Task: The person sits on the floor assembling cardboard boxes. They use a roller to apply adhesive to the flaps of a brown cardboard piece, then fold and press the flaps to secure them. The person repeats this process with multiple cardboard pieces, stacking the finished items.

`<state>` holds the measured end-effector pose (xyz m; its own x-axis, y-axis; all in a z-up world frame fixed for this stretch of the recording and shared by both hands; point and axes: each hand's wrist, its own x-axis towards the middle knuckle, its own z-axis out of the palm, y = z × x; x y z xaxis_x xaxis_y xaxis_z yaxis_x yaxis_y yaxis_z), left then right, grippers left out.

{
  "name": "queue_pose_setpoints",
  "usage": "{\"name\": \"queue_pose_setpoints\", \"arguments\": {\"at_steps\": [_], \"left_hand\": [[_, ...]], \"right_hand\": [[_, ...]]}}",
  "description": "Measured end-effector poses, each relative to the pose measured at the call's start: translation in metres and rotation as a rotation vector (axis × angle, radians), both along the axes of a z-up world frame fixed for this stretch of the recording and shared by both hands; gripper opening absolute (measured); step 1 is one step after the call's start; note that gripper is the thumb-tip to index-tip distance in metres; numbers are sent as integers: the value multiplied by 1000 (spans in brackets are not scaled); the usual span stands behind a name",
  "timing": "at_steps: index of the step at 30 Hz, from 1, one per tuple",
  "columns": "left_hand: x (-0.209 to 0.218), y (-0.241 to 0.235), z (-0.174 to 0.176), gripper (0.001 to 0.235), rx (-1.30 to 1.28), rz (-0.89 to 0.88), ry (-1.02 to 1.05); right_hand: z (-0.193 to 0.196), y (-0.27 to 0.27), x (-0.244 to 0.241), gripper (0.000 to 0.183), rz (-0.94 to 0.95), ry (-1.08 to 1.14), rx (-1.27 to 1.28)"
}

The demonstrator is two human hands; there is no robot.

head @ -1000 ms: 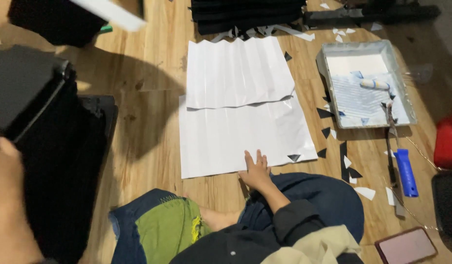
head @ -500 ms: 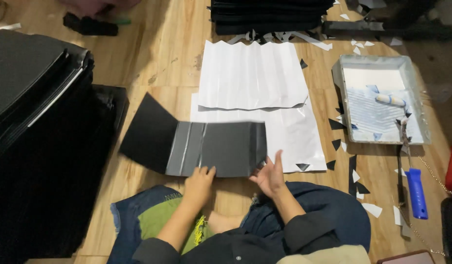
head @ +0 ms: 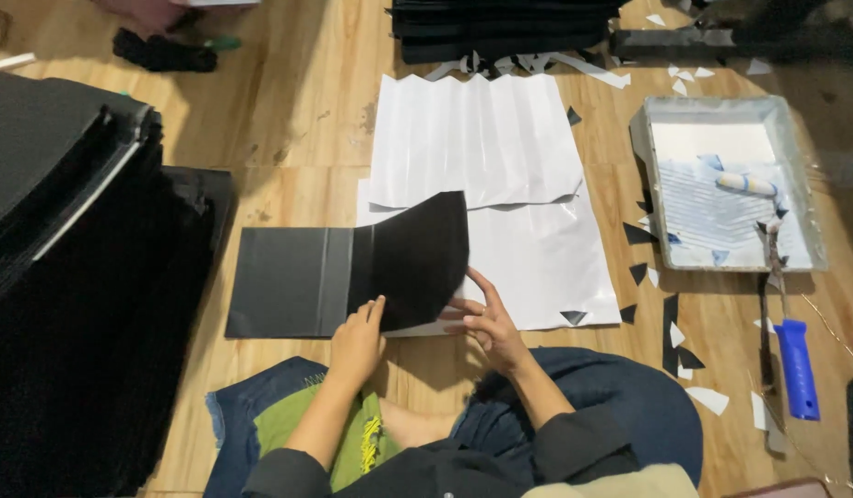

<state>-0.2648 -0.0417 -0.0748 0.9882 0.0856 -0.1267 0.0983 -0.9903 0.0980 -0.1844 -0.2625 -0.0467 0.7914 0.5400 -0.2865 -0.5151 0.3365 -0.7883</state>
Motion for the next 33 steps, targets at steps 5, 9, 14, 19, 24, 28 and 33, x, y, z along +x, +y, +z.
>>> {"name": "queue_pose_setpoints", "arguments": {"at_steps": [5, 9, 14, 19, 24, 28, 33], "left_hand": [[-7, 10, 5, 49, 167, -154, -457], [-17, 20, 24, 34, -31, -216, -609], [-10, 45, 31, 30, -121, -205, -793], [-23, 118, 53, 60, 143, -60, -581], [-19, 151, 89, 30, 183, 92, -594], [9, 133, 129, 30, 146, 12, -713], [28, 112, 66, 88, 229, 112, -613]], "right_hand": [[-4, -11, 6, 102, -202, -887, -654], [-13, -35, 32, 112, -261, -1137, -787], [-29, -32, 29, 30, -75, -1140, -687], [3, -35, 31, 21, -343, -908, -513], [21, -39, 39, 18, -573, -712, -512], [22, -48, 52, 33, -534, -320, -670], [-42, -58, 77, 77, -292, -243, -1107]]}}
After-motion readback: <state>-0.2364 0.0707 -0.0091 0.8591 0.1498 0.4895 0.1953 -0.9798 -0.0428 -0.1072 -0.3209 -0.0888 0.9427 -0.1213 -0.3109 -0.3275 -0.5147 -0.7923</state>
